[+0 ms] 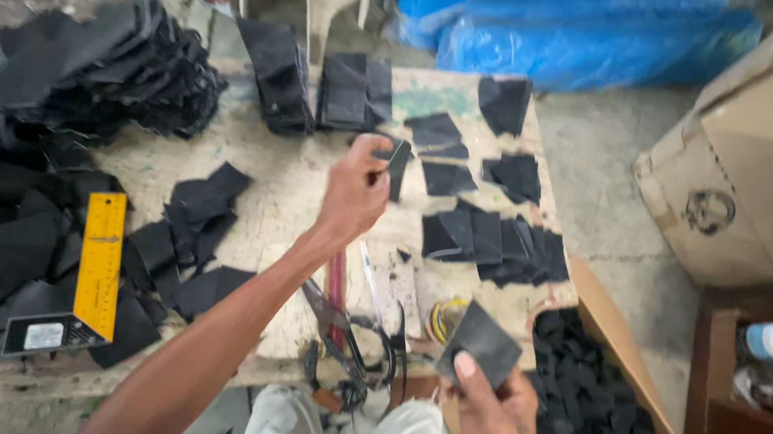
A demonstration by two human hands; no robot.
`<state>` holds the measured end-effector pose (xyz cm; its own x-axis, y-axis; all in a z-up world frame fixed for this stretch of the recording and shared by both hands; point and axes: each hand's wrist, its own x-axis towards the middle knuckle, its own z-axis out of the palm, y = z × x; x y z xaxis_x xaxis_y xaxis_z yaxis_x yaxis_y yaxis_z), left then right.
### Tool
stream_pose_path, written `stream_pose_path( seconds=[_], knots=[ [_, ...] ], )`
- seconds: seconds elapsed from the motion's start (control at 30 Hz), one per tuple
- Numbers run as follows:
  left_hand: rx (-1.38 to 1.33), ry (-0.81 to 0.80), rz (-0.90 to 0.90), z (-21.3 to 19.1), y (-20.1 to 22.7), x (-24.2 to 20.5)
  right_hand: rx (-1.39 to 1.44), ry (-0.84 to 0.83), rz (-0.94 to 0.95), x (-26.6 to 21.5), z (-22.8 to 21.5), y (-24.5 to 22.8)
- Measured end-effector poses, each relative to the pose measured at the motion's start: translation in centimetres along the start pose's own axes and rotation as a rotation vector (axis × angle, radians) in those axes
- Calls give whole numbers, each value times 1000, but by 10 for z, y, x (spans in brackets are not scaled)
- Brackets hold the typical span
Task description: The person uses a ruler and a pen to mark straight lines on small pieces of black leather and then cuts along the markings using shears.
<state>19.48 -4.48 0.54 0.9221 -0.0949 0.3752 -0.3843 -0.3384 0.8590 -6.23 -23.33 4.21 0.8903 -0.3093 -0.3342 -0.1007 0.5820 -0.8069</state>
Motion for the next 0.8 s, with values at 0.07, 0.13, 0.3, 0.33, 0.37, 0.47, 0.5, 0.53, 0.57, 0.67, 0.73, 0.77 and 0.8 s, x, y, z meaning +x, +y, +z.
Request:
stream_pose_path(
  seconds=[0.07, 0.13, 0.3, 0.33, 0.37, 0.47, 0.5, 0.53, 0.57, 0.67, 0.73, 0.77, 0.8],
  knots=[
    [-206, -87, -8, -18, 32, -46, -5, -43, 17, -1, 2, -6],
    [-406, -244, -298, -29, 66, -90, -2, -88, 1, 2, 7, -9],
    [-670, -381, -535, -44, 119, -140, -94, -149, 26, 0, 17, -8],
    [-647, -383, -522, -46, 123, -140, -97, -180, 14, 2, 19, -8],
    [-625, -385, -509, -49, 126, -140, -100, -210, 1, 2, 20, -8],
    [-559, -413, -583, -57, 132, -140, -121, -215, 12, 0, 23, -9],
    [-609, -408, -559, -59, 133, -139, -123, -234, -1, 0, 25, -9],
    [-658, -405, -536, -60, 133, -140, -124, -250, -13, -2, 26, -10],
    [-708, -401, -512, -61, 134, -140, -126, -267, -25, -3, 26, -11],
    [-611, -396, -505, -64, 137, -143, -161, -254, -29, -5, 31, -13],
    [-603, -380, -417, -66, 141, -144, -131, -277, -3, -7, 33, -15],
    [-599, -373, -373, -67, 142, -145, -115, -287, 9, -7, 33, -16],
    [-605, -367, -381, -68, 144, -145, -116, -297, 3, -7, 34, -16]
  ],
)
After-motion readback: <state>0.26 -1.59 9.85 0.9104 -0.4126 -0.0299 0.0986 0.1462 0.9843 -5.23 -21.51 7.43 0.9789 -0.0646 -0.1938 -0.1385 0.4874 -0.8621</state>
